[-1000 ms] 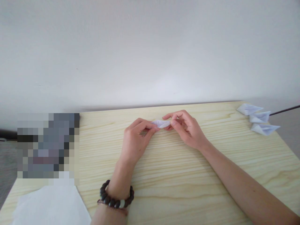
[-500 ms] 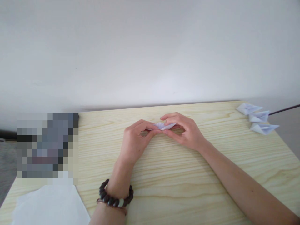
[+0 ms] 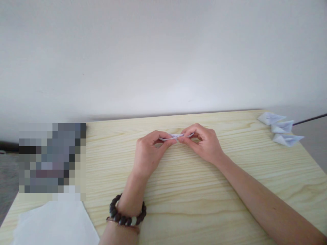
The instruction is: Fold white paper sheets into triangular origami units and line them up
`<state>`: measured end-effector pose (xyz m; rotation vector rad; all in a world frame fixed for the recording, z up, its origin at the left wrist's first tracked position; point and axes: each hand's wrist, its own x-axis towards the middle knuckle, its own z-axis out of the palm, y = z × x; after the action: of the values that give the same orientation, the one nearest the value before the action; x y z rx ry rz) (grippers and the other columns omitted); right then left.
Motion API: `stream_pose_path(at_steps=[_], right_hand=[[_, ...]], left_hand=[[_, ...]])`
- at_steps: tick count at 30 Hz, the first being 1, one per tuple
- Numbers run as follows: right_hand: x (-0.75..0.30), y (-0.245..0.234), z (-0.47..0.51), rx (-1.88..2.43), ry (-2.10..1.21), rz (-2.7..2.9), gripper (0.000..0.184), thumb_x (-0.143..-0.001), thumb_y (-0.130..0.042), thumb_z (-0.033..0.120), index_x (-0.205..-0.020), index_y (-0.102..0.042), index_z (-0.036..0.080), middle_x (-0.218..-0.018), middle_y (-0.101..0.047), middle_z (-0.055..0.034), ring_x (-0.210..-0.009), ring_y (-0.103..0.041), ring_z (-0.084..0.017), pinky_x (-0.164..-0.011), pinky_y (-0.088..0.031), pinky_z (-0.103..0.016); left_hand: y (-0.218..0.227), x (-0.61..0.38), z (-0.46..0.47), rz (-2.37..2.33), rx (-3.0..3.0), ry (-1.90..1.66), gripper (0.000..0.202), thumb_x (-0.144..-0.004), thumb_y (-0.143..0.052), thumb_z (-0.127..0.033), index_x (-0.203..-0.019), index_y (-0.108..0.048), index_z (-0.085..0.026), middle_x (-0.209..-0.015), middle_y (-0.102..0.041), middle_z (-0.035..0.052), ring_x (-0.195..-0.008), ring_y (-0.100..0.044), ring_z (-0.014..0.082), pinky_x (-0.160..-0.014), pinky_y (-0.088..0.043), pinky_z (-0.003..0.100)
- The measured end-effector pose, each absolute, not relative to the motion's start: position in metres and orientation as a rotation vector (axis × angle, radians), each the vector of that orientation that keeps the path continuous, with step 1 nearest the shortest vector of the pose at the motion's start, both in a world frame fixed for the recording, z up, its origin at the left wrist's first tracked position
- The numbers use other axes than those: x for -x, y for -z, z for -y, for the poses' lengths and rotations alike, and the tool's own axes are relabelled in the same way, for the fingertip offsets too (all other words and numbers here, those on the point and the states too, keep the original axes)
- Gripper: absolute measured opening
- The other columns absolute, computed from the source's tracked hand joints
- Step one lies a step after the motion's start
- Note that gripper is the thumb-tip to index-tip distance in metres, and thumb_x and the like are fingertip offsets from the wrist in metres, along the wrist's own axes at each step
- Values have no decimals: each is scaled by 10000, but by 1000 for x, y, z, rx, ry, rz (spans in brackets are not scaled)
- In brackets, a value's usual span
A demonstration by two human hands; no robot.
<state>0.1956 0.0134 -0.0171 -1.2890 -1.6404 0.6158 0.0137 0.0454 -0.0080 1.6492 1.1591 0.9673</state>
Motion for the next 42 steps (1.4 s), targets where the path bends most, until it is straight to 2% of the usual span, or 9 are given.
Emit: stream_pose_path(at_steps=[5, 8, 11, 17, 22, 26, 31, 37, 42], right_hand=[[-196, 19, -14, 1294, -748, 1512, 198, -796, -709, 363, -765, -583, 213, -719, -679, -3, -637, -670, -140, -578, -549, -246], [-197, 19, -15, 1288, -893, 1384, 215, -763, -737, 378, -789, -590, 223, -674, -680, 13, -605, -688, -157, -547, -562, -255], [-200, 19, -17, 1283, -990, 1311, 199, -762, -737, 376, -824, -631, 220, -667, -702, 10, -601, -703, -169, -566, -583, -270], [-204, 20, -19, 1306, -1063, 1288, 188, -798, -701, 370, -861, -684, 194, -708, -734, -10, -616, -715, -167, -606, -605, -275], [-202, 17, -18, 1311, -1082, 1294, 225, -768, -726, 387, -851, -681, 182, -648, -713, -6, -559, -701, -165, -542, -584, -256], [-201, 14, -19, 1262, -1128, 1284, 209, -777, -719, 366, -844, -644, 183, -604, -673, 22, -499, -664, -133, -490, -548, -224], [-201, 11, -17, 1248, -1163, 1359, 146, -849, -640, 331, -860, -625, 186, -636, -653, 26, -496, -631, -99, -479, -524, -196], [-200, 8, -13, 1156, -815, 1708, 129, -871, -598, 260, -955, -656, 182, -1088, -666, -92, -915, -659, -164, -540, -534, -186], [-198, 11, -14, 1062, -574, 1828, 97, -826, -630, 162, -920, -648, 179, -940, -706, -73, -872, -661, -143, -549, -521, -178]], left_hand=[[9, -13, -48, -1222, -1466, -951, 333, -651, -804, -342, -912, -660, -194, -630, -702, -27, -552, -655, 138, -547, -513, 223], [7, -13, -48, -1196, -1351, -886, 291, -679, -784, -329, -917, -707, -180, -612, -718, 1, -570, -688, 169, -571, -557, 251], [6, -14, -49, -1166, -1241, -863, 234, -724, -748, -340, -873, -740, -161, -676, -746, 35, -606, -707, 184, -610, -590, 276], [8, -8, -52, -1066, -1298, -836, 299, -811, -662, -368, -1020, -705, -158, -751, -754, 40, -657, -712, 170, -686, -586, 275], [9, -5, -51, -954, -1548, -796, 476, -755, -736, -350, -1197, -612, -227, -948, -731, 47, -795, -694, 164, -710, -561, 251], [9, -10, -47, -886, -1949, -954, 287, -751, -738, -194, -1032, -698, -237, -1206, -603, 86, -969, -641, 169, -690, -547, 215], [8, -10, -48, -810, -2113, -1062, 139, -817, -677, -167, -934, -736, -216, -960, -682, 50, -830, -666, 134, -723, -542, 223], [8, -7, -49, -930, -2061, -1072, 110, -810, -695, -197, -905, -748, -218, -879, -747, 14, -790, -693, 133, -730, -545, 207], [9, -7, -47, -931, -2061, -988, 117, -834, -664, -187, -914, -747, -205, -909, -767, 2, -800, -715, 142, -746, -559, 204]])
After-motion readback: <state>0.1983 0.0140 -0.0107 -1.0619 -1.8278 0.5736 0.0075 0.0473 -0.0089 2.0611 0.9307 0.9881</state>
